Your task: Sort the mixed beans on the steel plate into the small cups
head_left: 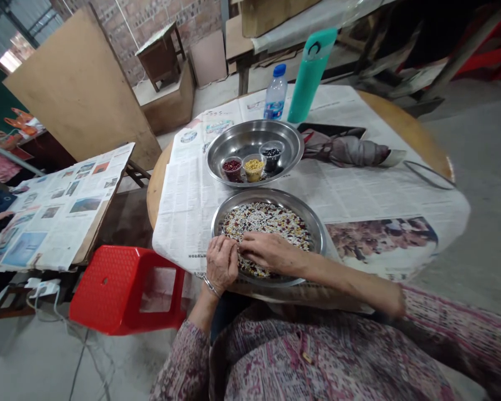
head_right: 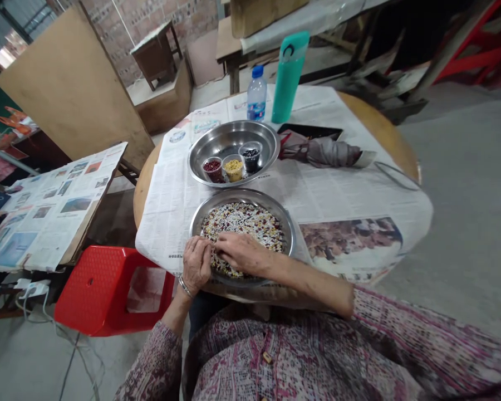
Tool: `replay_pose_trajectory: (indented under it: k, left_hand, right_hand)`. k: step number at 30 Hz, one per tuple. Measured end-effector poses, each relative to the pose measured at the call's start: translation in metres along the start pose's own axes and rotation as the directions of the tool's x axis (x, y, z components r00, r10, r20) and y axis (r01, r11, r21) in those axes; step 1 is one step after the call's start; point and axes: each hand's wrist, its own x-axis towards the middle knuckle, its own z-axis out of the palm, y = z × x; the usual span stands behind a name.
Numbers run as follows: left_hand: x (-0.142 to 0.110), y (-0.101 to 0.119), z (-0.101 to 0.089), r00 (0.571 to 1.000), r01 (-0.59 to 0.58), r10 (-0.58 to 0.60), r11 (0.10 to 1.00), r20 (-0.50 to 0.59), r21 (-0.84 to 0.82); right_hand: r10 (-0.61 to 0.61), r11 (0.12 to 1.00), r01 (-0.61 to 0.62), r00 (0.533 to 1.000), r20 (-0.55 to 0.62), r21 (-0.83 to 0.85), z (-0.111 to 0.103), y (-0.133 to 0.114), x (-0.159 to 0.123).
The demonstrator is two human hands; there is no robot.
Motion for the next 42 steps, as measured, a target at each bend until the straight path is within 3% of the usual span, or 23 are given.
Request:
replay_pose_trajectory:
  k: [5,9,12,14,21,26,29,33,35,39,42]
  left_hand:
    - [0.001,0.001,-0.001,1.000,0.000,0.000,1.000,-0.002,-0.009]
    - [0.001,0.001,0.000,1.000,-0.002,0.002,1.000,0.003,-0.003]
    - [0.001,0.000,0.000,1.000,-0.005,0.005,1.000,0.006,0.005]
    - [0.001,0.000,0.000,1.000,-0.007,0.007,1.000,0.007,0.006]
    - [0.000,-0.002,0.001,1.000,-0.014,0.014,1.000,0.007,0.017]
    - [-0.001,-0.001,0.002,1.000,-0.007,0.007,1.000,0.011,0.018]
    - [0.000,-0.001,0.002,1.000,-0.005,0.005,1.000,0.016,0.010]
    - [0.000,-0.001,0.002,1.000,-0.003,0.003,1.000,0.025,0.006]
    - [0.000,-0.001,0.002,1.000,-0.004,0.004,1.000,0.025,0.010]
    - [-0.001,-0.001,0.002,1.000,-0.002,0.002,1.000,0.025,0.019]
    - [-0.001,-0.001,0.002,1.000,-0.008,0.007,1.000,0.024,0.021]
  right_hand:
    - [-0.119,0.993,0.120,0.992,0.028,-0.003,0.001,0.001,-0.011]
    - [0.071,0.990,-0.081,0.994,-0.085,-0.115,-0.005,0.024,-0.008]
    - [0.228,0.956,-0.258,0.953,-0.198,-0.142,-0.011,0.039,0.001]
    - [0.261,0.942,-0.299,0.939,-0.225,-0.154,-0.012,0.041,0.009]
    - [0.203,0.979,-0.203,0.979,-0.037,-0.019,-0.004,0.029,0.023]
    - [0.179,0.959,-0.176,0.984,0.008,0.221,-0.009,0.034,0.002]
    - [0.088,0.953,-0.096,0.995,0.041,0.286,-0.010,0.025,-0.013]
    - [-0.059,0.982,0.040,0.993,0.104,0.183,-0.004,0.009,-0.022]
    - [-0.070,0.995,0.061,0.991,0.111,0.084,-0.003,0.007,-0.021]
    - [0.081,0.993,-0.079,0.996,0.022,-0.088,-0.008,0.023,-0.016]
    - [0.222,0.961,-0.234,0.971,-0.093,-0.144,-0.016,0.038,-0.010]
